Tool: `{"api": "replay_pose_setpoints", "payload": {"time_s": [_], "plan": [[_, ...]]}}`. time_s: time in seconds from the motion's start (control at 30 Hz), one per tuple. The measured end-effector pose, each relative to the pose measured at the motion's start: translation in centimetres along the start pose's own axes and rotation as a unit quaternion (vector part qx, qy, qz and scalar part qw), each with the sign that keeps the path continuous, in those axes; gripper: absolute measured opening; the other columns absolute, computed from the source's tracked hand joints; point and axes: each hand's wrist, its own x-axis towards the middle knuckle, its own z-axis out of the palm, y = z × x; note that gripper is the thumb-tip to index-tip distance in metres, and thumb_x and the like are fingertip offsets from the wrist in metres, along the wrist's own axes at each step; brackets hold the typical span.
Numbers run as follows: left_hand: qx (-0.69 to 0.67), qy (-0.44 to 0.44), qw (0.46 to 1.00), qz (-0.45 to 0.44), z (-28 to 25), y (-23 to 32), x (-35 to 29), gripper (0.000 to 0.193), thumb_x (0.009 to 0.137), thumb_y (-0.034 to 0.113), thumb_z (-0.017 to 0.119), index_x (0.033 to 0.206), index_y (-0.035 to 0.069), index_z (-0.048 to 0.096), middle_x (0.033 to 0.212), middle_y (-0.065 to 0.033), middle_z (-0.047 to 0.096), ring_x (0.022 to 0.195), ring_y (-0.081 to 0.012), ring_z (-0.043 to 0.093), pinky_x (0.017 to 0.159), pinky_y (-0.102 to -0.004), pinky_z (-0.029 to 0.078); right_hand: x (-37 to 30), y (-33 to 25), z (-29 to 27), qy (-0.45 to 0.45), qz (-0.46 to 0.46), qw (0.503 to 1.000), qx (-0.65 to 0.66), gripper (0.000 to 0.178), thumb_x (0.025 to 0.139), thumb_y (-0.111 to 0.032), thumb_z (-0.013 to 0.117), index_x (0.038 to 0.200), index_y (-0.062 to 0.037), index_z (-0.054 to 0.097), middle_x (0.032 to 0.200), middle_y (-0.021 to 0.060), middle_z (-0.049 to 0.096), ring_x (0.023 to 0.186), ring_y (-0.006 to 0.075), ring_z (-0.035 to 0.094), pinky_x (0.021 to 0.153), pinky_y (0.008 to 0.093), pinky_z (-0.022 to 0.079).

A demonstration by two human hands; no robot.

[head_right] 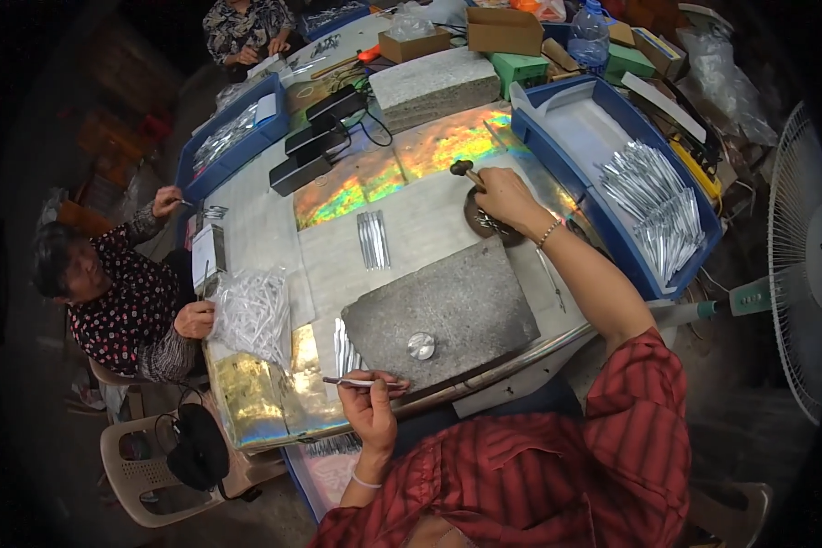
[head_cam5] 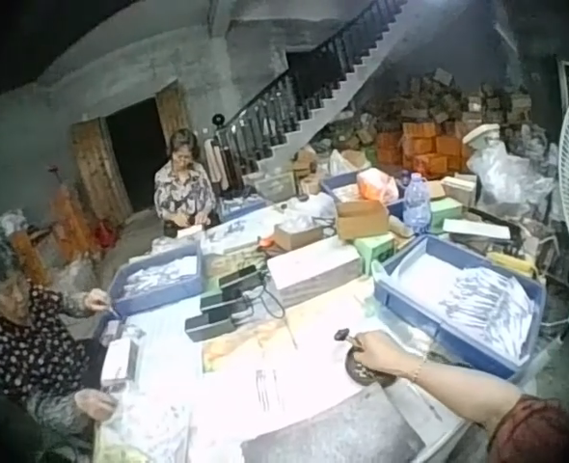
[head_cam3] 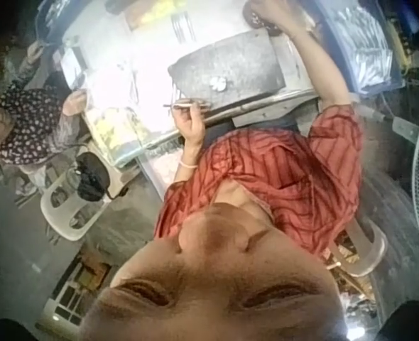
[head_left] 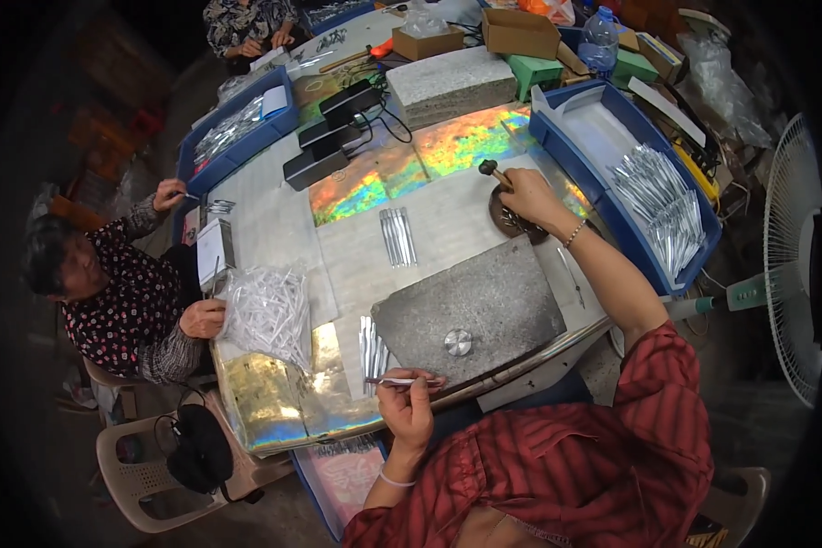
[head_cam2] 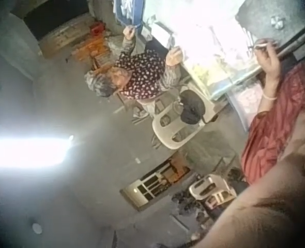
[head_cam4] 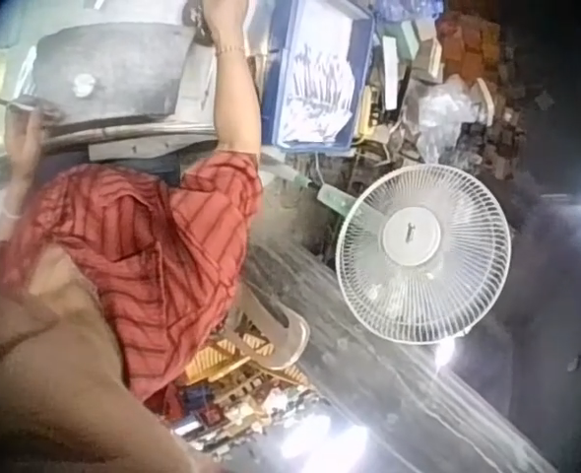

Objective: Assembling and hammering small metal components on a workbench.

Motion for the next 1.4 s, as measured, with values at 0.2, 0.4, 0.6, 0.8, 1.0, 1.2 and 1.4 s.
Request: {"api": "replay_pose_setpoints", "payload": {"time_s": [0.2,0.4,0.6,0.8,1.0,1.2,1.4], "plan": [[0.01,0.0,1.0,0.016,0.0,-0.1,-0.7,0.014,0.089,-0.001,0.047,0.101,-0.003,0.04,0.088,-0.0147,0.058,0.078,-0.0213,0.063,0.069,-0.0305,0.054,-1.5,0.1,-0.5,0.015,0.009,1.0,-0.012,0.016,0.07,-0.011,0.056,0.072,0.0049,0.056,0.072,0.0272,0.056,0.074,0.0433,0.056,0.068,0.0474,0.043],[0.03,-0.022,0.998,0.047,-0.4,0.4,-0.9,0.011,0.089,0.001,0.049,0.097,-0.003,0.043,0.084,-0.0134,0.06,0.076,-0.0186,0.064,0.067,-0.0274,0.054,-6.5,-1.1,-3.9,0.051,0.029,0.996,0.068,0.02,0.074,-0.015,0.057,0.075,0.0043,0.051,0.069,0.0244,0.054,0.067,0.0406,0.055,0.058,0.043,0.041],[0.014,-0.029,0.998,0.047,-0.7,-0.2,-0.8,0.011,0.09,0.004,0.048,0.098,-0.001,0.042,0.083,-0.0123,0.059,0.076,-0.0185,0.064,0.066,-0.0273,0.053,-14.0,-5.7,-4.8,0.01,0.045,0.986,0.161,0.019,0.076,-0.011,0.057,0.072,0.0042,0.047,0.058,0.0162,0.044,0.053,0.0198,0.044,0.051,0.0342,0.037],[0.025,-0.041,0.996,0.07,-0.4,-0.4,-0.7,0.011,0.091,0.006,0.048,0.099,0.0,0.041,0.083,-0.0103,0.057,0.075,-0.0183,0.063,0.066,-0.0271,0.053,-18.4,-9.1,-3.8,0.006,0.049,0.979,0.199,0.015,0.075,-0.01,0.057,0.071,0.0027,0.049,0.056,0.0126,0.042,0.052,0.0147,0.042,0.051,0.0316,0.038],[0.053,-0.013,0.993,0.102,-0.2,-0.4,-1.1,0.011,0.09,0.005,0.049,0.096,-0.001,0.043,0.078,-0.0105,0.06,0.071,-0.0174,0.063,0.063,-0.0275,0.053,-19.1,-10.5,-2.8,0.011,0.02,0.99,0.139,0.017,0.074,-0.013,0.057,0.075,0.0025,0.052,0.062,0.0227,0.05,0.059,0.0392,0.053,0.055,0.0392,0.042],[0.07,-0.016,0.991,0.109,-0.3,-0.8,-1.0,0.01,0.088,0.003,0.051,0.093,-0.001,0.044,0.077,-0.012,0.061,0.07,-0.0173,0.064,0.063,-0.0264,0.053,-19.0,-10.3,-2.8,0.011,0.065,0.982,0.176,0.02,0.076,-0.014,0.058,0.074,0.0045,0.051,0.057,0.0206,0.047,0.049,0.0263,0.049,0.05,0.0354,0.039],[0.077,-0.005,0.99,0.115,-0.8,-0.8,-1.1,0.011,0.087,0.005,0.055,0.093,-0.001,0.048,0.073,-0.0115,0.065,0.069,-0.016,0.065,0.058,-0.0254,0.05,-19.1,-10.5,-2.0,0.033,0.058,0.985,0.16,0.021,0.076,-0.013,0.059,0.07,0.0044,0.049,0.055,0.0202,0.045,0.047,0.0288,0.046,0.048,0.0354,0.038]]}}
